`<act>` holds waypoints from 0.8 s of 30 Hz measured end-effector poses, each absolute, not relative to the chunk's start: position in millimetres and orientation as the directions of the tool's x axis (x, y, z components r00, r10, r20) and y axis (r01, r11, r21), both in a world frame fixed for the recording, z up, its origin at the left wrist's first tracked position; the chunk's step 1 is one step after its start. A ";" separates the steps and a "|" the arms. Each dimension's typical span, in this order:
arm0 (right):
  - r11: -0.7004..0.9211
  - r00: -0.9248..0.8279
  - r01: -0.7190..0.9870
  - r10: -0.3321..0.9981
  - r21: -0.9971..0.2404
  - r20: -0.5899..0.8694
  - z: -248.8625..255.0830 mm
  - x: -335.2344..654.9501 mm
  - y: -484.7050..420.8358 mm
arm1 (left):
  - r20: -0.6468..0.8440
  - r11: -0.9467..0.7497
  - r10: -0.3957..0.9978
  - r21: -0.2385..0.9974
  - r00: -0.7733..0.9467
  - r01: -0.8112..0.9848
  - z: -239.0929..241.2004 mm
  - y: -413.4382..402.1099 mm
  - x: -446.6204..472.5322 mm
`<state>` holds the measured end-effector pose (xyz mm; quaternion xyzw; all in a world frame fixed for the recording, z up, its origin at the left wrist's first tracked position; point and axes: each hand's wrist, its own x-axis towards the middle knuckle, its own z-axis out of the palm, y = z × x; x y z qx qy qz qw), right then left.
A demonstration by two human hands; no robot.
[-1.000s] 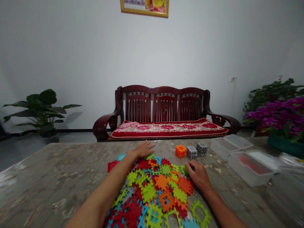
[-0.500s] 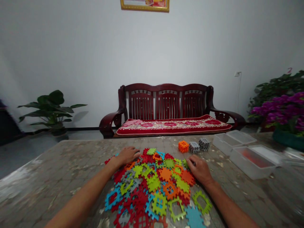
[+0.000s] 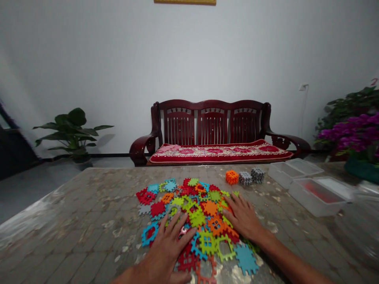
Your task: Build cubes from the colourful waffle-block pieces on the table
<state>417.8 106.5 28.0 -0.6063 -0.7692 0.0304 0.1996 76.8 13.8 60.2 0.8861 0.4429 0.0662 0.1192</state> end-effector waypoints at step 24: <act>0.358 -0.320 0.884 0.932 -0.301 0.168 46.8 412.5 80.8 | 0.229 0.050 0.969 0.165 -0.087 0.985 82.2 118.0 -2.6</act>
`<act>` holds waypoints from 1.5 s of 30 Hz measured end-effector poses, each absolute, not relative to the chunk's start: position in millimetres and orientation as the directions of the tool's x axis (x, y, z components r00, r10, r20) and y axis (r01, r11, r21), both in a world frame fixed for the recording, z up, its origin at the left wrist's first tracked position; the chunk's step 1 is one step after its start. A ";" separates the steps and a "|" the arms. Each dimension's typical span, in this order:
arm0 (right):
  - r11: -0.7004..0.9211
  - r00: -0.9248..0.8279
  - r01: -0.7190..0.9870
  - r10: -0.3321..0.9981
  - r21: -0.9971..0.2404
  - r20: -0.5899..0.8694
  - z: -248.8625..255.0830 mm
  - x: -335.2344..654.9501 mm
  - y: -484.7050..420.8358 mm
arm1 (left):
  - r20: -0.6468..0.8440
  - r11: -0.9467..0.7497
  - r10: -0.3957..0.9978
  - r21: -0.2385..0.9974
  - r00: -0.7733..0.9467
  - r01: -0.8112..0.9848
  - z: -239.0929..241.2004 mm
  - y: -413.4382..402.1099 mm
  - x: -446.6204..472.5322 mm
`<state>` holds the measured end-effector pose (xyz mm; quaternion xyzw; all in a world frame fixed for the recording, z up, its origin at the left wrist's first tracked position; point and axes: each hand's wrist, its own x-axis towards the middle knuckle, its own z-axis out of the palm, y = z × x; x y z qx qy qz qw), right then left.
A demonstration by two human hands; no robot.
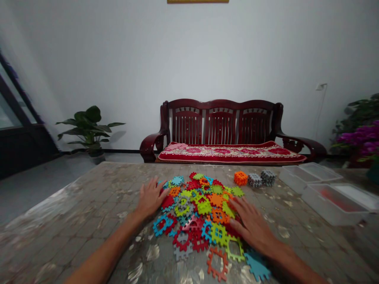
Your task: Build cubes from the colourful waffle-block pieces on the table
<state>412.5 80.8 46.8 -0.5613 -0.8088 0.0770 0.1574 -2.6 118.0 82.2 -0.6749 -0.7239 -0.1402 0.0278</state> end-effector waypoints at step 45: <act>0.218 0.012 0.830 0.913 -0.514 0.408 82.8 399.1 122.8 | 0.242 0.044 0.963 0.280 -0.115 0.959 44.0 116.1 -19.4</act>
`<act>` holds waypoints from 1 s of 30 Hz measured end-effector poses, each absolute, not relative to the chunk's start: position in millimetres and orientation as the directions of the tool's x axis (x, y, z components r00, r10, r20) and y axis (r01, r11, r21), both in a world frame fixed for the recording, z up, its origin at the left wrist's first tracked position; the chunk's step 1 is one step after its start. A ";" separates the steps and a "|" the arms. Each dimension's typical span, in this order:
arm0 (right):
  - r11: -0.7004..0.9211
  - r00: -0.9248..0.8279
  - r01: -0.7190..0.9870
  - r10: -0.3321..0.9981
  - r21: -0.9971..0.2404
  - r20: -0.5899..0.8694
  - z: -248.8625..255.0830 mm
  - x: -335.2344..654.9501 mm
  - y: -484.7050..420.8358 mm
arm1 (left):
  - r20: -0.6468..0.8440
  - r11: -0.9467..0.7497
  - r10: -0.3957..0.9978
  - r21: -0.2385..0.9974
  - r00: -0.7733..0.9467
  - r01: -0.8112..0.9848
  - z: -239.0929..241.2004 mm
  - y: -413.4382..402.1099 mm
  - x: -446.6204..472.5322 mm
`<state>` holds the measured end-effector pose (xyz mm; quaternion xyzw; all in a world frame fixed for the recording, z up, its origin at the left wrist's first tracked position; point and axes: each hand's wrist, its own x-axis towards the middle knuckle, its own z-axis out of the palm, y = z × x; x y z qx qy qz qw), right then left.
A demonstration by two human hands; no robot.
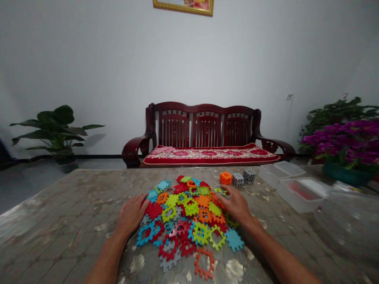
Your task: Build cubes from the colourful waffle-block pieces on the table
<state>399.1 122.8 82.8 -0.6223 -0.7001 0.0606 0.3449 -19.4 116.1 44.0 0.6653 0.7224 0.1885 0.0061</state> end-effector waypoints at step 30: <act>0.008 0.379 0.776 0.794 -0.631 0.476 33.7 509.6 143.3 | 0.256 0.030 0.962 0.260 -0.099 0.965 37.1 122.9 -28.0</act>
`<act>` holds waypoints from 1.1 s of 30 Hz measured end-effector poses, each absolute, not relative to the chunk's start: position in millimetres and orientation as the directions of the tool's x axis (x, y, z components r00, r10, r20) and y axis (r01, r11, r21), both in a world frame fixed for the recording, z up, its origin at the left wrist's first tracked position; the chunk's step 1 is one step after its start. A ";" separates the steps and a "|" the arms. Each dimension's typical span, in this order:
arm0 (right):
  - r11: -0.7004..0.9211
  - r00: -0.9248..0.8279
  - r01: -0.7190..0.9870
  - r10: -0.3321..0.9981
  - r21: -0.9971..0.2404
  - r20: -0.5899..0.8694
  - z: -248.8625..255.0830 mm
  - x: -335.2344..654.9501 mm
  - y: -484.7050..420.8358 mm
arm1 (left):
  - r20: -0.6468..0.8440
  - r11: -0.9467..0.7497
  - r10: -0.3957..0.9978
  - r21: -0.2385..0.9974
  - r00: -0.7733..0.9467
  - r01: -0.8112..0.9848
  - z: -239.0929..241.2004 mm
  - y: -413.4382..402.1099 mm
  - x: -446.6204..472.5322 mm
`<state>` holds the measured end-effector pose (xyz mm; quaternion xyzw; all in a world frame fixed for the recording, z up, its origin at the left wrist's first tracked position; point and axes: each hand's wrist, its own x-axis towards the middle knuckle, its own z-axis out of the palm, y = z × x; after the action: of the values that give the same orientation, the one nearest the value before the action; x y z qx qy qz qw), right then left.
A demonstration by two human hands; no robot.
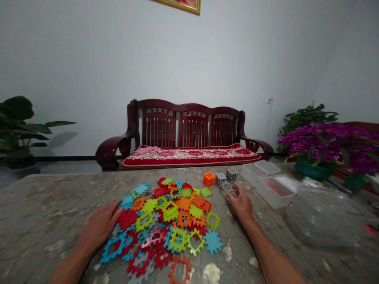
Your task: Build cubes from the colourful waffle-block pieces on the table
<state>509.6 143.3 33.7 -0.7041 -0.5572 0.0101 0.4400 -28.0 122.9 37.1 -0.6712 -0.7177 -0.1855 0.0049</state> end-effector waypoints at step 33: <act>0.002 0.274 0.903 0.766 -0.429 0.582 72.9 468.3 184.7 | 0.268 0.035 0.956 0.306 -0.121 0.951 36.1 121.7 -27.9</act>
<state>468.3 184.7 72.9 -0.7006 -0.5955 -0.0902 0.3825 -27.9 121.7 36.1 -0.6628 -0.7194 -0.2080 -0.0054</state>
